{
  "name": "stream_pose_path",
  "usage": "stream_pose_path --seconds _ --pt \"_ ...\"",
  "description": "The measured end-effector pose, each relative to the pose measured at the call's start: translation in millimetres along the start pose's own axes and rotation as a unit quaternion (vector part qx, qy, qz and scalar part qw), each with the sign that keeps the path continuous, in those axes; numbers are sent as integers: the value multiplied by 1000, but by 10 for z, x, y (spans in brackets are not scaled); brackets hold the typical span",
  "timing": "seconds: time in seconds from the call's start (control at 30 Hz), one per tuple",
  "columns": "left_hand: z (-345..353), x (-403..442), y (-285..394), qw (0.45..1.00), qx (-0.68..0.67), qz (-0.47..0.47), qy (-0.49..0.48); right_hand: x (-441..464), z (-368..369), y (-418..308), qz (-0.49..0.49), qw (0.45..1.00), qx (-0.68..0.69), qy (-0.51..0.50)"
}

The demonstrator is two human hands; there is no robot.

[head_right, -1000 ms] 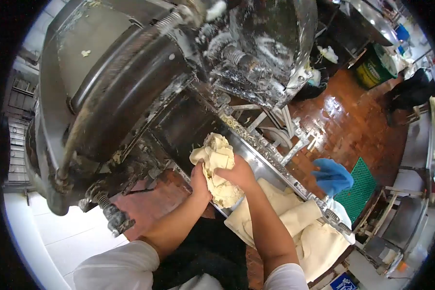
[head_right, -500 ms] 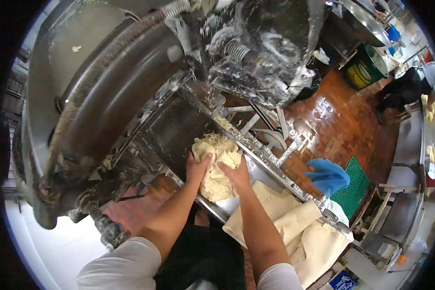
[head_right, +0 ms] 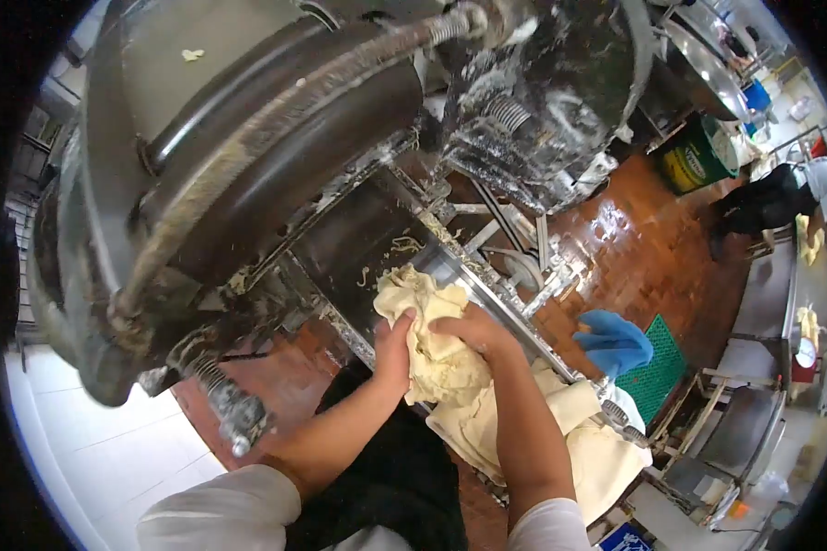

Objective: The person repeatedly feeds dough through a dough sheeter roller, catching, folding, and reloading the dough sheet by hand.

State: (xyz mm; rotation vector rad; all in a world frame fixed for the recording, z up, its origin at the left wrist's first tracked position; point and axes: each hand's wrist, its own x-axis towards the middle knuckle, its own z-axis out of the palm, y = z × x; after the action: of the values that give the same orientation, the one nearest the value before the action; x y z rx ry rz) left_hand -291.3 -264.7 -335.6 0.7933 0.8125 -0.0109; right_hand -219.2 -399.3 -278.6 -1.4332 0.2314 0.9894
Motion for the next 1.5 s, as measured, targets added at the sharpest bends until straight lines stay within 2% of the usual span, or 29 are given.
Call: stream_pose_path --seconds 0.03,0.13,0.23,0.33,0.37,0.5,0.57,0.63,0.77,0.8,0.87,0.93,1.0,1.03,1.07,1.1,1.17,1.2,1.23,1.27,1.3,1.33,1.37,1.4,1.43,1.47,1.5 --pt "60 -159 47 999 25 -23 15 -145 -2 -21 -22 1000 -2 4" --pt "318 -550 206 999 1 -9 -43 -599 -23 -59 -68 997 22 43" --pt "647 -939 489 989 -25 1 -147 -1118 -25 -237 -111 989 50 90" --pt "936 -1282 727 975 -13 4 -222 -1673 109 -481 -207 962 101 147" --pt "1025 -1419 833 971 -3 6 -239 -1847 141 -556 -197 959 88 186" --pt "1286 -1884 1236 941 -6 38 -337 -2390 382 -842 -346 909 154 174" --pt "1399 -2156 1536 924 -28 51 -378 -2582 568 -1042 -398 883 173 180" --pt "1509 -2392 1908 912 -3 104 -397 -2799 893 -1376 -429 866 194 168" --pt "1781 -2428 2506 886 -1 155 -438 -2771 981 -1880 -509 845 118 112" --pt "1868 -2407 2700 877 -13 163 -451 -2745 916 -2039 -474 863 138 109" --pt "2061 -2284 3125 867 -2 207 -452 -2662 1026 -2479 -488 855 124 126" --pt "2189 -2193 3648 869 14 211 -447 -2488 1182 -2957 -483 852 185 82" --pt "2395 -1828 4185 852 4 194 -485 -2208 1386 -3483 -496 848 184 39" --pt "2449 -1685 4489 863 38 188 -468 -2046 1474 -3745 -542 830 129 41" --pt "2480 -1478 4812 842 76 186 -500 -1927 1677 -3942 -546 827 125 46" --pt "2460 -1375 5127 855 122 210 -458 -1708 1811 -4142 -549 824 134 30" --pt "2222 -1122 5624 817 150 226 -509 -1158 2076 -4515 -530 822 208 -11" --pt "2358 -724 6034 839 222 182 -463 -914 2264 -4608 -527 818 230 -4" --pt "2208 -782 6169 828 297 274 -389 -551 2364 -4665 -535 811 239 -3" --pt "2212 -596 6357 796 405 321 -315 -229 2473 -4643 -498 828 257 25" --pt "2189 -365 6629 662 596 399 -217 140 2528 -4539 -501 835 229 8" --pt "2103 38 6739 558 684 446 -145 115 2645 -4345 -400 887 230 -1" --pt "2006 527 6779 437 756 482 -71 178 2605 -4224 -296 951 89 26" --pt "1909 933 6812 350 831 429 -50 88 2622 -4125 -239 969 29 57" --pt "1648 1277 6696 381 788 483 -30 43 2585 -4074 -224 973 -3 64" --pt "1618 1479 6778 420 775 470 -43 24 2507 -4036 -206 975 -35 72" --pt "1631 1657 6874 458 761 455 -57 33 2405 -4012 -253 962 -58 82"
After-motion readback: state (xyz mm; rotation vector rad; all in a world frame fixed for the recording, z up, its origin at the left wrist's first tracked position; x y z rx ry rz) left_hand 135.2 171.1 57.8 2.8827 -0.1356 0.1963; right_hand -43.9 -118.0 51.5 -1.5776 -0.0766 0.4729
